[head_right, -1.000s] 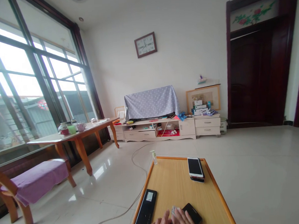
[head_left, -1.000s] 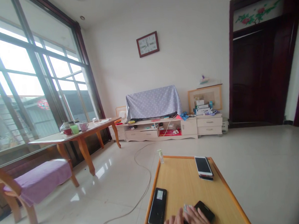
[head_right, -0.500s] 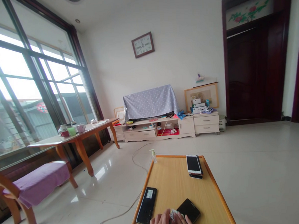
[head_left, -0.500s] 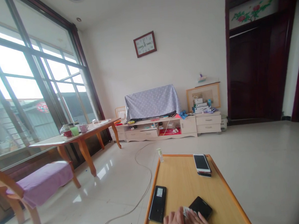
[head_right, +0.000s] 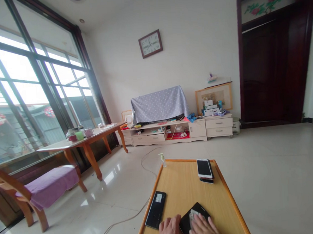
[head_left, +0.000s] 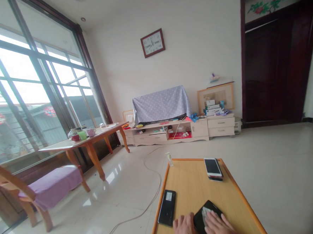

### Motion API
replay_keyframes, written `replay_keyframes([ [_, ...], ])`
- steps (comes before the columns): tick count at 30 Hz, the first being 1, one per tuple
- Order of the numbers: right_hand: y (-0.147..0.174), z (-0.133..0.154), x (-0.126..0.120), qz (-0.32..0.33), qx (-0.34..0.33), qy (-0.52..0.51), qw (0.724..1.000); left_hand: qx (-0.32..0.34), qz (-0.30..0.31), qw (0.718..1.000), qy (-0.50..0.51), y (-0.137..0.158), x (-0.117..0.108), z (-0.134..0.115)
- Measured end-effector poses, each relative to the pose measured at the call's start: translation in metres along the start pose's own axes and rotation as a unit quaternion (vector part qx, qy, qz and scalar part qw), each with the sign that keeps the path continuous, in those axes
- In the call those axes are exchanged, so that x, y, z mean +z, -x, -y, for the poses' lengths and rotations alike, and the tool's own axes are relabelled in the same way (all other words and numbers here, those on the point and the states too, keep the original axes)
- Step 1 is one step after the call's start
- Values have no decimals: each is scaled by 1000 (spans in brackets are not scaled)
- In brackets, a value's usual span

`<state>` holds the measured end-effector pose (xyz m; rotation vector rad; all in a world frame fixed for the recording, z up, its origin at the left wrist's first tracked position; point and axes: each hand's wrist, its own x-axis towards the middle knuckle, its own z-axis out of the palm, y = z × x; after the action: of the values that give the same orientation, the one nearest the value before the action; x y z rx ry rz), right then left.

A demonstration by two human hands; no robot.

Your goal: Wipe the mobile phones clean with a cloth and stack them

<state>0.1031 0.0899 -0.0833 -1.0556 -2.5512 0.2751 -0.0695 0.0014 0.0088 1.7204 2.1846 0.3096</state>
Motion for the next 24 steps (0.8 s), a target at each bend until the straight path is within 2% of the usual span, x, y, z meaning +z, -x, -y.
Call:
replay_keyframes([
  [2, 5, 4, -26, -4, 90, 2, 996, 24, -11, 1000, -1, 7, -3, -2],
  [4, 12, 19, -48, -2, 122, -10, 992, 38, -42, 998, -13, 12, -4, -4],
  [7, 17, 51, -65, 49, 62, -83, 993, 50, -55, 997, -24, 11, 0, -6],
  [9, 14, 61, -72, 69, 20, -115, 991, 57, -62, 996, -25, 7, 4, -7],
  [11, 7, 55, -78, 74, 28, -112, 991, 66, -81, 994, -24, 3, 8, -7],
  [14, -4, 35, -83, 35, 128, -57, 990, 72, -88, 993, -23, -1, 11, -7],
  [16, -7, 31, -80, 15, 154, -38, 987, 70, -88, 993, -21, -2, 13, -6],
  [18, -7, 40, -73, 17, 119, -51, 991, 71, -96, 993, -16, -3, 14, -5],
  [21, -7, 57, -62, 40, 24, -87, 995, 79, -105, 991, -10, -6, 18, -2],
  [22, -9, 57, -61, 45, 8, -90, 995, 81, -106, 991, -8, -7, 18, -2],
  [24, -17, 50, -63, 45, 27, -81, 995, 80, -107, 991, -5, -6, 18, -2],
])
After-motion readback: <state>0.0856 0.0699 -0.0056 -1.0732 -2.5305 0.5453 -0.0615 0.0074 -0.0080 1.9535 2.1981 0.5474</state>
